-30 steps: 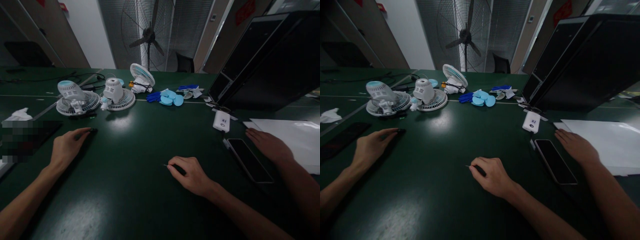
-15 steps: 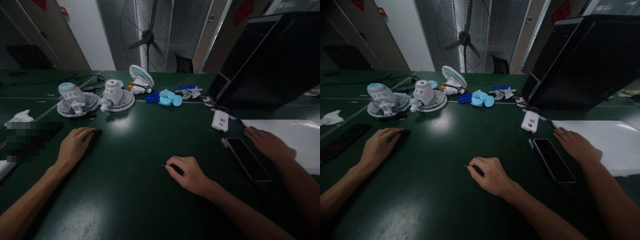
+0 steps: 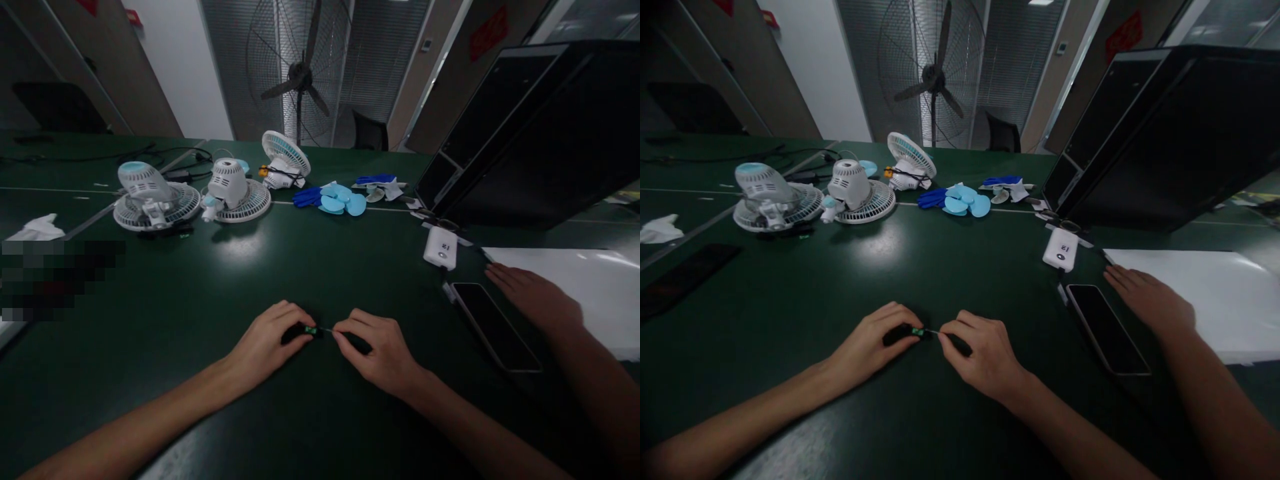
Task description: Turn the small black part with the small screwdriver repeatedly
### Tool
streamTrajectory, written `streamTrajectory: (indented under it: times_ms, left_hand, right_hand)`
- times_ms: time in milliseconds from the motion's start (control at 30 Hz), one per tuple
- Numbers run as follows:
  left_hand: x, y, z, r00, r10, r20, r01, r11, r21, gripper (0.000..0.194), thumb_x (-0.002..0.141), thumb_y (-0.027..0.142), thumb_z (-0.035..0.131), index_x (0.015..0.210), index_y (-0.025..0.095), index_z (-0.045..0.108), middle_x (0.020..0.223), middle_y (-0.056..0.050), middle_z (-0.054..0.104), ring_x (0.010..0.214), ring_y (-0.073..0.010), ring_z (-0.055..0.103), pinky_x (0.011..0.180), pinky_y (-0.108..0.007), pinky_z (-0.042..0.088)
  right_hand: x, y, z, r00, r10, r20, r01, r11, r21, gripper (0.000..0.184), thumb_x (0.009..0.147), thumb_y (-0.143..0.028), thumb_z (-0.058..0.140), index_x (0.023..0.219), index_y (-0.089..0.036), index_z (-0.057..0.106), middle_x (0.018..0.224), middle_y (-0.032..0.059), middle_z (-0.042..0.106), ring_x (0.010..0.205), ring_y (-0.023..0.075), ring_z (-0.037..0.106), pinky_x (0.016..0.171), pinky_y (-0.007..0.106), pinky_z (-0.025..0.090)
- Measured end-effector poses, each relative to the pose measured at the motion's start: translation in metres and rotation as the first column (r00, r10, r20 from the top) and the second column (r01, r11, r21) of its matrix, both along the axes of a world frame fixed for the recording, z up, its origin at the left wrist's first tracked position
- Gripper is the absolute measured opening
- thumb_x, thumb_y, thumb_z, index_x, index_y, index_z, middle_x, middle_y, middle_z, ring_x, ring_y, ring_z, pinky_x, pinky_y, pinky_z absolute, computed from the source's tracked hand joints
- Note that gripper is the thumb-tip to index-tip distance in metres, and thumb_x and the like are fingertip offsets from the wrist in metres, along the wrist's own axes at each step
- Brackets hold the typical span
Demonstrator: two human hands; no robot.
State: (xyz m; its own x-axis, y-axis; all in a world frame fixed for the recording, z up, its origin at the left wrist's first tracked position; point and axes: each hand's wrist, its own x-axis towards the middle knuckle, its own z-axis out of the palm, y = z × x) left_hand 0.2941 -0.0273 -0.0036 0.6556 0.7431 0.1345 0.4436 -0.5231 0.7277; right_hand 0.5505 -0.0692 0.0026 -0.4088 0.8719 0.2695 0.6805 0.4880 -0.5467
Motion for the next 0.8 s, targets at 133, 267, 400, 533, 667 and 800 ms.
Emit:
streamTrajectory:
  times_ms: [133, 267, 400, 533, 667, 800]
  left_hand:
    - [-0.005, 0.002, 0.0, 1.0, 0.014, 0.019, -0.014, 0.999, -0.03, 0.02, 0.095, 0.022, 0.066, 0.116, 0.023, 0.068, 0.11, -0.005, 0.067, 0.102, -0.0191, 0.06, 0.089, -0.033, 0.049]
    - [-0.006, 0.001, 0.0, 1.0, 0.003, 0.013, -0.003, 1.0, 0.0, 0.018, 0.093, 0.025, 0.069, 0.111, 0.022, 0.069, 0.107, -0.005, 0.066, 0.101, -0.0202, 0.057, 0.089, -0.034, 0.047]
    - [-0.004, 0.0, -0.001, 1.0, -0.008, 0.003, 0.008, 1.0, -0.002, 0.015, 0.096, 0.028, 0.067, 0.109, 0.021, 0.071, 0.105, -0.005, 0.065, 0.099, -0.0203, 0.056, 0.087, -0.034, 0.046]
    - [-0.005, 0.0, -0.002, 1.0, -0.021, 0.002, 0.021, 1.0, 0.014, 0.016, 0.097, 0.03, 0.066, 0.109, 0.021, 0.07, 0.105, -0.006, 0.066, 0.099, -0.021, 0.056, 0.088, -0.035, 0.046]
    - [-0.006, 0.001, -0.003, 0.999, -0.03, 0.015, 0.03, 0.999, 0.021, 0.016, 0.098, 0.03, 0.064, 0.109, 0.021, 0.07, 0.106, -0.006, 0.066, 0.1, -0.0205, 0.056, 0.088, -0.034, 0.045]
    - [-0.004, 0.001, -0.004, 0.999, -0.054, 0.007, 0.054, 0.998, 0.039, 0.016, 0.098, 0.033, 0.065, 0.107, 0.02, 0.071, 0.104, -0.005, 0.067, 0.099, -0.0204, 0.057, 0.089, -0.035, 0.043]
  right_hand:
    - [0.0, -0.001, -0.001, 0.999, 0.012, 0.051, -0.012, 1.0, 0.003, 0.016, 0.097, -0.024, 0.059, 0.107, -0.023, 0.071, 0.092, 0.0023, 0.069, 0.073, 0.0139, 0.063, 0.066, 0.027, 0.044]
    - [-0.003, -0.001, -0.002, 0.997, 0.002, 0.073, -0.003, 1.0, 0.007, 0.011, 0.096, -0.023, 0.06, 0.103, -0.022, 0.068, 0.089, 0.0015, 0.068, 0.073, 0.0145, 0.062, 0.067, 0.027, 0.044]
    - [-0.005, -0.002, -0.002, 0.994, 0.025, 0.108, -0.027, 1.0, 0.012, 0.011, 0.096, -0.023, 0.059, 0.099, -0.022, 0.069, 0.088, 0.0016, 0.067, 0.073, 0.0144, 0.062, 0.067, 0.028, 0.043]
    - [-0.006, -0.002, -0.002, 0.993, 0.045, 0.107, -0.049, 0.998, 0.028, 0.012, 0.097, -0.023, 0.059, 0.098, -0.022, 0.07, 0.088, 0.0021, 0.068, 0.073, 0.0144, 0.062, 0.066, 0.028, 0.043]
    - [-0.008, -0.001, -0.003, 0.994, 0.05, 0.096, -0.054, 0.998, 0.041, 0.012, 0.097, -0.022, 0.058, 0.098, -0.021, 0.071, 0.088, 0.0028, 0.068, 0.072, 0.0142, 0.062, 0.065, 0.027, 0.044]
    - [-0.015, -0.004, -0.006, 0.997, 0.045, 0.062, -0.049, 0.997, 0.056, 0.014, 0.099, -0.023, 0.057, 0.098, -0.021, 0.071, 0.089, 0.0035, 0.069, 0.072, 0.014, 0.062, 0.066, 0.027, 0.045]
